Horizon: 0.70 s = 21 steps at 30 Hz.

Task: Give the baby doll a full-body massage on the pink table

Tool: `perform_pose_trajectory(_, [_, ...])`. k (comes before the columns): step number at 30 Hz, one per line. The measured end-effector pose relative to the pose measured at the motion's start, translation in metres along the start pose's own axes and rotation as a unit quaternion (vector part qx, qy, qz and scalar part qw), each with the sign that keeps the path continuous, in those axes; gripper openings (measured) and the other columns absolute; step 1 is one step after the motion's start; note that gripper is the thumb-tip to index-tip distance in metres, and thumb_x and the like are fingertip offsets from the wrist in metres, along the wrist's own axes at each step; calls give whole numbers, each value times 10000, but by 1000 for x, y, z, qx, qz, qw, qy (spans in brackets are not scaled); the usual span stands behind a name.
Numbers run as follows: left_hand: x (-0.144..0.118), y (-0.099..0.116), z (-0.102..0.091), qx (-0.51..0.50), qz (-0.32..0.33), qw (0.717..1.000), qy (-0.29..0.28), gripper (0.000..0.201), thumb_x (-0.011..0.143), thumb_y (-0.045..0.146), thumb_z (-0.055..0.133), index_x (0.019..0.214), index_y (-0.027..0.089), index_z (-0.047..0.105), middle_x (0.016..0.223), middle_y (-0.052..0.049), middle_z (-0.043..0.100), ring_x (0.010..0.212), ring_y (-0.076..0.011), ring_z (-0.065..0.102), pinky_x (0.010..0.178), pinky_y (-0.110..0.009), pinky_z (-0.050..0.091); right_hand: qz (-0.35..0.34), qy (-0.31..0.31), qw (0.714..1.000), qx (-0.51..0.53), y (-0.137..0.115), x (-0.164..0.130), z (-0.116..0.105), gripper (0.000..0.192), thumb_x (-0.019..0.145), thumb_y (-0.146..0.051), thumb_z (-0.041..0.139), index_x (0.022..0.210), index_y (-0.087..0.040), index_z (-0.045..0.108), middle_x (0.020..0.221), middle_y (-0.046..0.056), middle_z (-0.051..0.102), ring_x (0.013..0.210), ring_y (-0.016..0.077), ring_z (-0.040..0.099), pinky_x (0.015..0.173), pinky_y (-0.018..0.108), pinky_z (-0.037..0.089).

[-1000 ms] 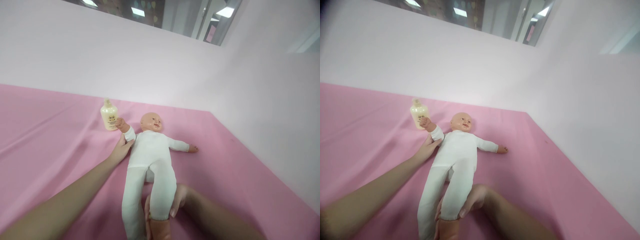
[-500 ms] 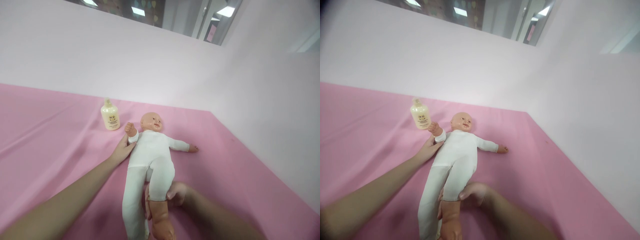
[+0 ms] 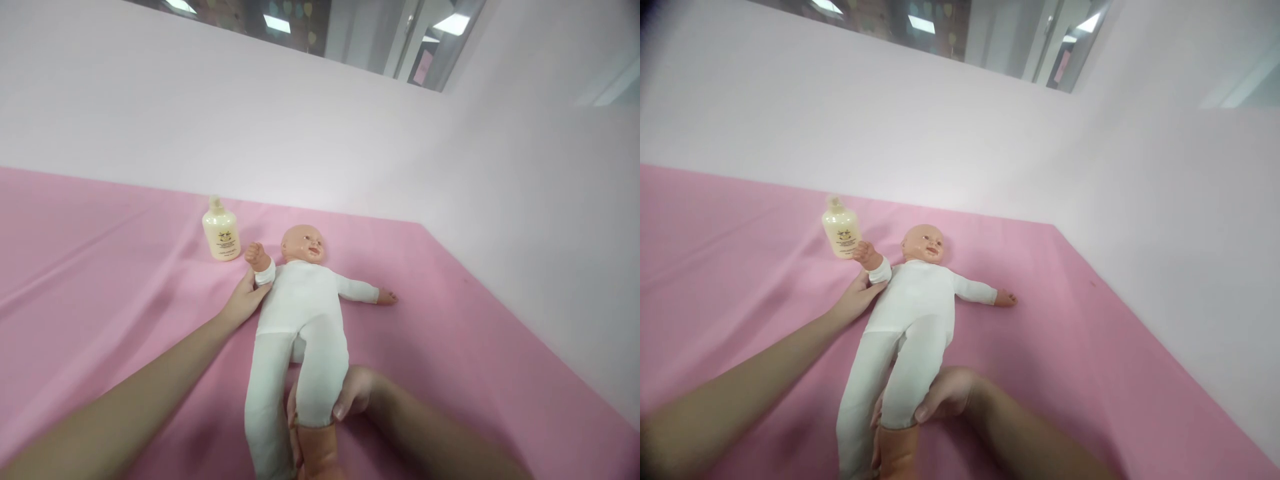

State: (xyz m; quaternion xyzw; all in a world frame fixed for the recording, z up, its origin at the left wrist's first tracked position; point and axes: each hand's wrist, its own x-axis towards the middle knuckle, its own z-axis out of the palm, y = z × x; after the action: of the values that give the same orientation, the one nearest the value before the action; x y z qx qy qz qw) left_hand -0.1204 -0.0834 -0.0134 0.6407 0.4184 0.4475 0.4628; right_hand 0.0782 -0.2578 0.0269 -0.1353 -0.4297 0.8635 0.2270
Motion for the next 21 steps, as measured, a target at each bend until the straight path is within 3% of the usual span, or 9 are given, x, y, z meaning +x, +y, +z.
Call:
perform_pose_trajectory(5, [0,2,0,-1,-6,1000,-4,617,893,531,691,1379,179,549,1370,-143,689,1267,-345,654,1096,-503,507,-3,-23,1000,-16,1,1,-3,812,405,-681,946,957,-151,671,1082,163,754,1169,356,694,1006,388,522])
perform_pose_trajectory(12, [-1,4,0,5,-10,1000,-2,622,864,562,707,1334,179,567,1329,-140,709,1236,-347,668,1080,-506,515,-29,23,999,40,-2,-2,4,816,403,-536,931,1063,-123,686,1019,169,768,1112,365,696,1041,478,482])
perform_pose_trajectory(21, [1,2,1,6,-5,1000,1,605,862,540,704,1332,181,577,1328,-133,713,1221,-341,676,1072,-506,522,16,-5,1000,26,3,-2,-3,825,417,-589,940,1049,-128,680,984,168,771,1097,360,709,1019,461,495])
